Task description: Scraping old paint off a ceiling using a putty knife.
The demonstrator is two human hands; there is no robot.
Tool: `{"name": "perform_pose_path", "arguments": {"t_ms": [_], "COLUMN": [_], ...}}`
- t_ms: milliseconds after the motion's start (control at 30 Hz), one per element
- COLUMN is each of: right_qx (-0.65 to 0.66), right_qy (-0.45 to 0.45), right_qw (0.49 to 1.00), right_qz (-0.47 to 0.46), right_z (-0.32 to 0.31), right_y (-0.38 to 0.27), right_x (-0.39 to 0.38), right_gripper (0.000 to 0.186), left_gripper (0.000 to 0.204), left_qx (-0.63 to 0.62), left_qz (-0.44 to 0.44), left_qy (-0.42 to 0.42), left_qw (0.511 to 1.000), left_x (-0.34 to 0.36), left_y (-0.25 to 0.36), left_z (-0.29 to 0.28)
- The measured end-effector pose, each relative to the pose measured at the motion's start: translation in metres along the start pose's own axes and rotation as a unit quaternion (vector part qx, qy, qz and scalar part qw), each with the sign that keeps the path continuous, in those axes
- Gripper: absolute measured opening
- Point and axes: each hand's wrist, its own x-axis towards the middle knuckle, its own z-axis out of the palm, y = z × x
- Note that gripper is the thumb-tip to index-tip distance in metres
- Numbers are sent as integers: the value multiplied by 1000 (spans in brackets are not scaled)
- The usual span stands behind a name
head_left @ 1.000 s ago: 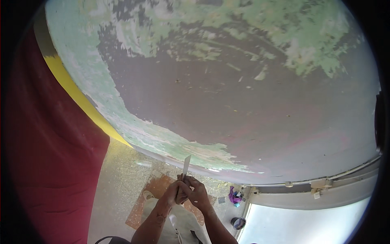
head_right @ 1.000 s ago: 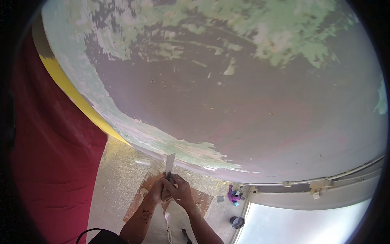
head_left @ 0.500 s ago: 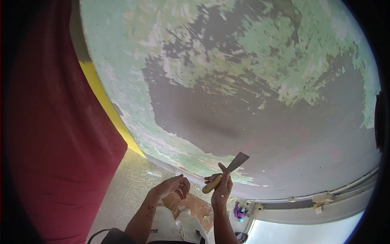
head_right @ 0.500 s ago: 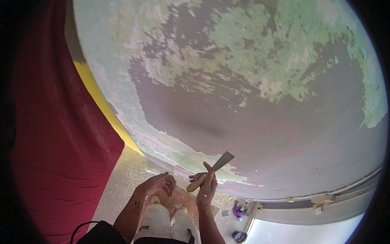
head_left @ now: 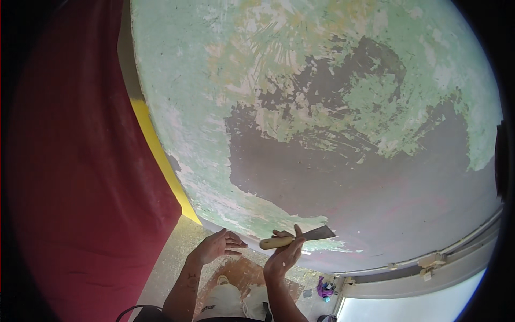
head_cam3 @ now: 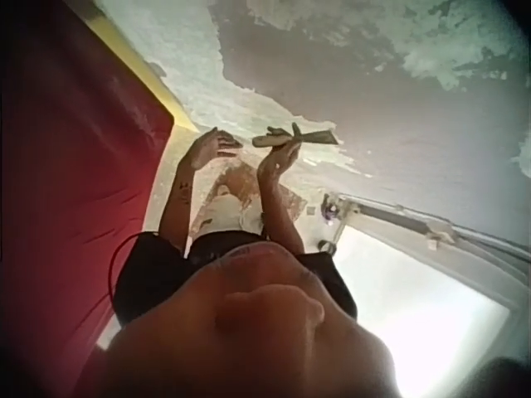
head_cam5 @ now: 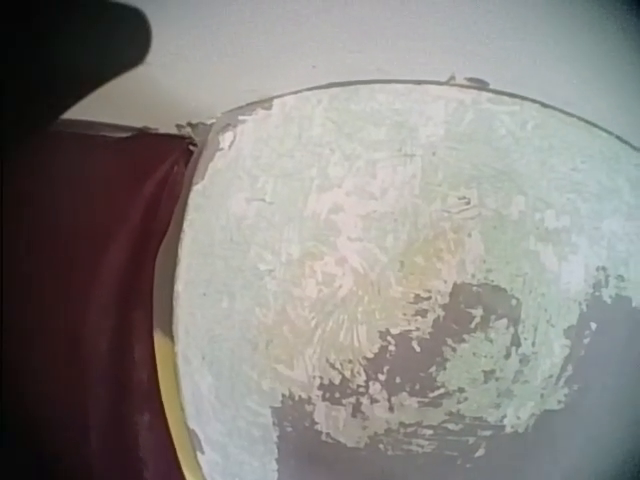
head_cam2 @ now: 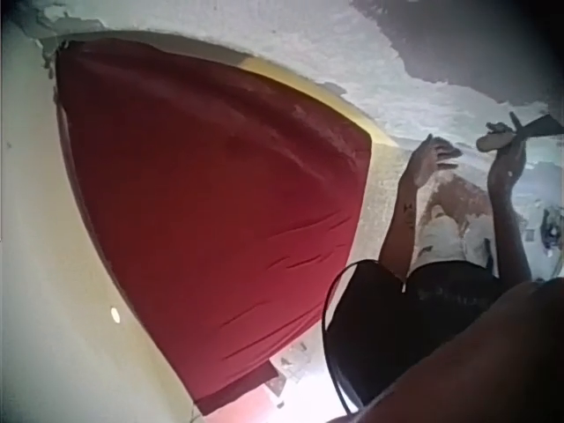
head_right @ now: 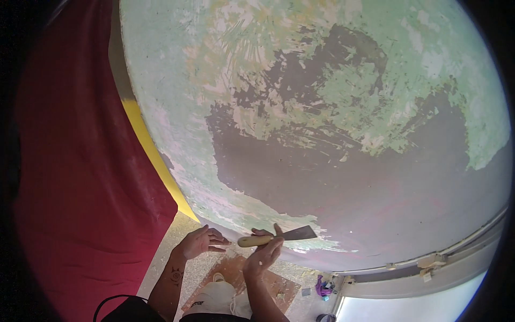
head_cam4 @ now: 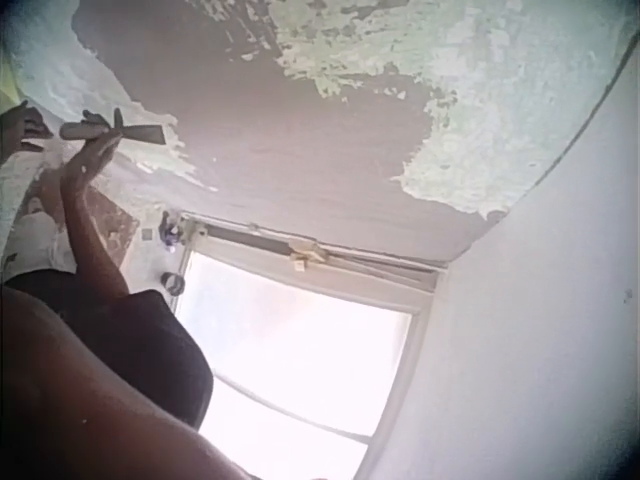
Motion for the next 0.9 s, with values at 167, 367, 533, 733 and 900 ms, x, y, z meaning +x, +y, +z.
{"name": "perform_pose_path", "arguments": {"t_ms": [167, 367, 533, 733, 900], "right_qx": [13, 27, 40, 15, 12], "right_qy": [-43, -25, -5, -52, -81], "right_qw": [999, 999, 998, 997, 994], "right_qz": [-21, -20, -41, -58, -65], "right_z": [1, -4, -8, -6, -3], "right_y": [-1, -17, -25, -52, -61], "right_x": [-1, 17, 36, 54, 57], "right_gripper": [57, 52, 47, 42, 42], "left_gripper": [65, 67, 68, 74, 73], "left_qx": [-38, -35, -101, -82, -53], "left_qz": [-15, -21, -27, -14, 1], "left_qy": [-33, -57, -75, -72, -106], "left_qw": [999, 998, 992, 994, 993], "left_x": [5, 30, 55, 77, 95], "left_y": [-1, 5, -3, 4, 11], "left_z": [1, 30, 61, 100, 117]}}
